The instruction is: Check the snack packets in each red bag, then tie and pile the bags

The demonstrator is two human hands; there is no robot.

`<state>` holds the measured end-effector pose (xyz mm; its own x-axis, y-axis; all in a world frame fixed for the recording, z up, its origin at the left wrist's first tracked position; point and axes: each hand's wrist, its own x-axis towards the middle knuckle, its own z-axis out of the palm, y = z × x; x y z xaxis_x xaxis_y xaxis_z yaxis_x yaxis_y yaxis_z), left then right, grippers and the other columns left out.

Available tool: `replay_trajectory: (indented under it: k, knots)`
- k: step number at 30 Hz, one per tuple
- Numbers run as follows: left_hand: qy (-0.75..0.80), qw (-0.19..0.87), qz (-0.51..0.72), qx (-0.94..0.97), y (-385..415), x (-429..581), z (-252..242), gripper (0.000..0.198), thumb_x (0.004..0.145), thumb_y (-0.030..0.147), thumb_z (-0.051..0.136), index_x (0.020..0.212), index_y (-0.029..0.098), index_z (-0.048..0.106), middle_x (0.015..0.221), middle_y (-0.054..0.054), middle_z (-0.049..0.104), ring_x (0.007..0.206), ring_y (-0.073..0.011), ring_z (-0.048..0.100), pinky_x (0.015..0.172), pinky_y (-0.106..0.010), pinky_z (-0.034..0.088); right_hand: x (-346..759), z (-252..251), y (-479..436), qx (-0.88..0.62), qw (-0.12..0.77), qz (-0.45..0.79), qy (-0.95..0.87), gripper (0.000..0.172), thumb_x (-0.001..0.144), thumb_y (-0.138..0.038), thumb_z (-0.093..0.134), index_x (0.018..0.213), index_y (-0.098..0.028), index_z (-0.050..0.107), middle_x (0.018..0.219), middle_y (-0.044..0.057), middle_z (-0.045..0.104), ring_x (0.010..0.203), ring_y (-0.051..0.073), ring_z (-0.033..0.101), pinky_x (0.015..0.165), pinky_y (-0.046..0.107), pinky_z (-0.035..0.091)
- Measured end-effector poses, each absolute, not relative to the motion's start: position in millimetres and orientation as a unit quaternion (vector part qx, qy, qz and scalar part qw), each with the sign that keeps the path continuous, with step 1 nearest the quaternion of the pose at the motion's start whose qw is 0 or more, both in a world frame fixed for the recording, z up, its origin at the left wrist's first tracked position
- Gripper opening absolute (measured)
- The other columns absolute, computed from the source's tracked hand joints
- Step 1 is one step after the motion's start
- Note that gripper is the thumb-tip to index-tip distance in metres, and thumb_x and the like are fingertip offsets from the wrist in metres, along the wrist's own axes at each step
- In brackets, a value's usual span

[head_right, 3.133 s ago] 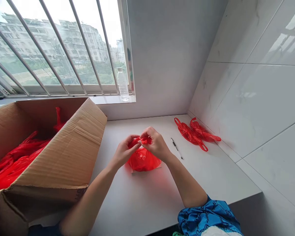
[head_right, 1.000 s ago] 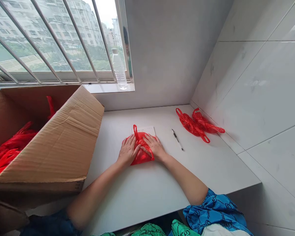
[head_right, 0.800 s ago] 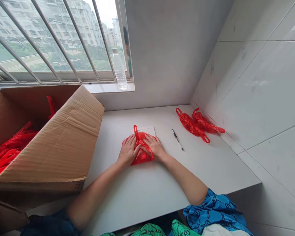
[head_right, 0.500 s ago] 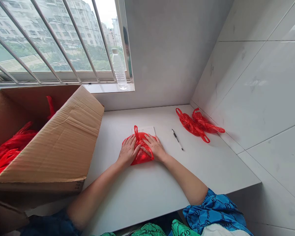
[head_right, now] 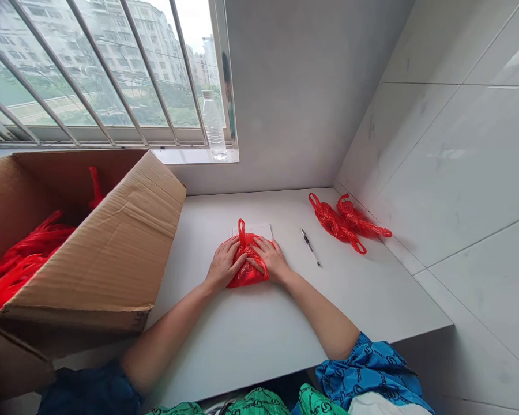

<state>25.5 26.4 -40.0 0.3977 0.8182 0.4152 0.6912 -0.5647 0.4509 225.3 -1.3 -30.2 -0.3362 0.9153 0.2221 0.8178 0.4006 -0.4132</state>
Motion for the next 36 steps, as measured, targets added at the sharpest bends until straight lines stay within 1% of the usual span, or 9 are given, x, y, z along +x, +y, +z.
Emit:
replay_trajectory:
  k: [5,8,10,14,18,23,27,30,36]
  knots:
    - [0.441,0.160,0.400,0.787,12,21,-18,0.030,0.096,0.038,0.049,0.121,0.023,0.055,0.136,-0.010,0.056,0.126,-0.0240,0.054,0.109,-0.043,0.042,226,-5,-11,-0.481,0.355,0.170,-0.783,0.038,0.098,-0.052,0.048,0.104,-0.024,0.072,0.113,0.007,0.072,0.110,0.023,0.064,0.116,0.049,0.029]
    - [0.429,0.209,0.415,0.775,-9,22,8,0.033,0.094,0.044,0.054,0.120,0.024,0.051,0.137,-0.009,0.057,0.126,-0.0239,0.054,0.107,-0.041,0.043,227,16,-25,-0.451,0.409,0.244,-0.755,0.040,0.093,-0.056,0.054,0.082,-0.021,0.068,0.082,0.003,0.070,0.079,0.019,0.064,0.088,0.038,0.051]
    - [0.428,0.219,0.388,0.787,-27,24,26,0.041,0.087,0.050,0.062,0.118,0.025,0.050,0.130,-0.008,0.062,0.119,-0.0253,0.058,0.101,-0.041,0.045,228,27,-37,-0.440,0.418,0.311,-0.732,0.042,0.089,-0.059,0.058,0.074,-0.020,0.064,0.072,0.001,0.064,0.067,0.017,0.059,0.066,0.031,0.051]
    - [0.421,0.180,0.230,0.859,-66,19,64,0.025,0.088,0.047,0.061,0.091,0.024,0.053,0.088,-0.004,0.069,0.080,-0.0214,0.063,0.071,-0.032,0.046,224,34,-61,-0.395,0.428,0.397,-0.709,0.037,0.087,-0.055,0.063,0.075,-0.020,0.065,0.074,0.002,0.064,0.069,0.018,0.060,0.065,0.031,0.051]
    - [0.400,0.278,0.163,0.858,-107,-13,122,0.035,0.094,0.046,0.050,0.072,0.020,0.049,0.062,0.001,0.053,0.055,-0.0122,0.043,0.052,-0.027,0.029,220,20,-69,-0.339,0.439,0.400,-0.729,0.045,0.095,-0.056,0.049,0.071,-0.021,0.065,0.078,0.006,0.066,0.073,0.021,0.062,0.066,0.034,0.051]
    - [0.479,0.460,0.305,0.683,-155,-101,215,0.046,0.087,0.061,0.054,0.108,0.021,0.065,0.087,-0.004,0.067,0.070,-0.0171,0.060,0.056,-0.025,0.045,214,-6,-60,-0.412,0.386,0.312,-0.764,0.053,0.102,-0.051,0.034,0.070,-0.021,0.062,0.072,0.004,0.062,0.068,0.018,0.058,0.064,0.029,0.044]
    - [0.671,0.230,0.436,0.554,-152,-176,273,0.056,0.086,0.065,0.049,0.131,0.034,0.058,0.105,0.000,0.070,0.083,-0.0259,0.066,0.058,-0.029,0.046,201,-35,-53,-0.417,0.310,0.243,-0.819,0.051,0.102,-0.048,0.034,0.063,-0.021,0.051,0.062,0.000,0.051,0.058,0.014,0.049,0.058,0.025,0.038]
    - [0.726,0.055,0.355,0.586,-111,-219,298,0.057,0.090,0.064,0.043,0.133,0.030,0.057,0.117,0.002,0.066,0.102,-0.0312,0.063,0.070,-0.033,0.047,194,-56,-52,-0.433,0.302,0.196,-0.826,0.047,0.101,-0.046,0.038,0.062,-0.021,0.042,0.061,-0.002,0.043,0.056,0.014,0.042,0.056,0.024,0.035]
    - [0.709,-0.057,0.145,0.687,21,-292,296,0.061,0.097,0.057,0.037,0.118,0.007,0.066,0.094,-0.006,0.068,0.089,-0.0238,0.065,0.078,-0.033,0.046,203,-80,-53,-0.432,0.310,0.187,-0.826,0.041,0.099,-0.042,0.044,0.063,-0.022,0.040,0.060,-0.002,0.039,0.052,0.013,0.042,0.051,0.023,0.039]
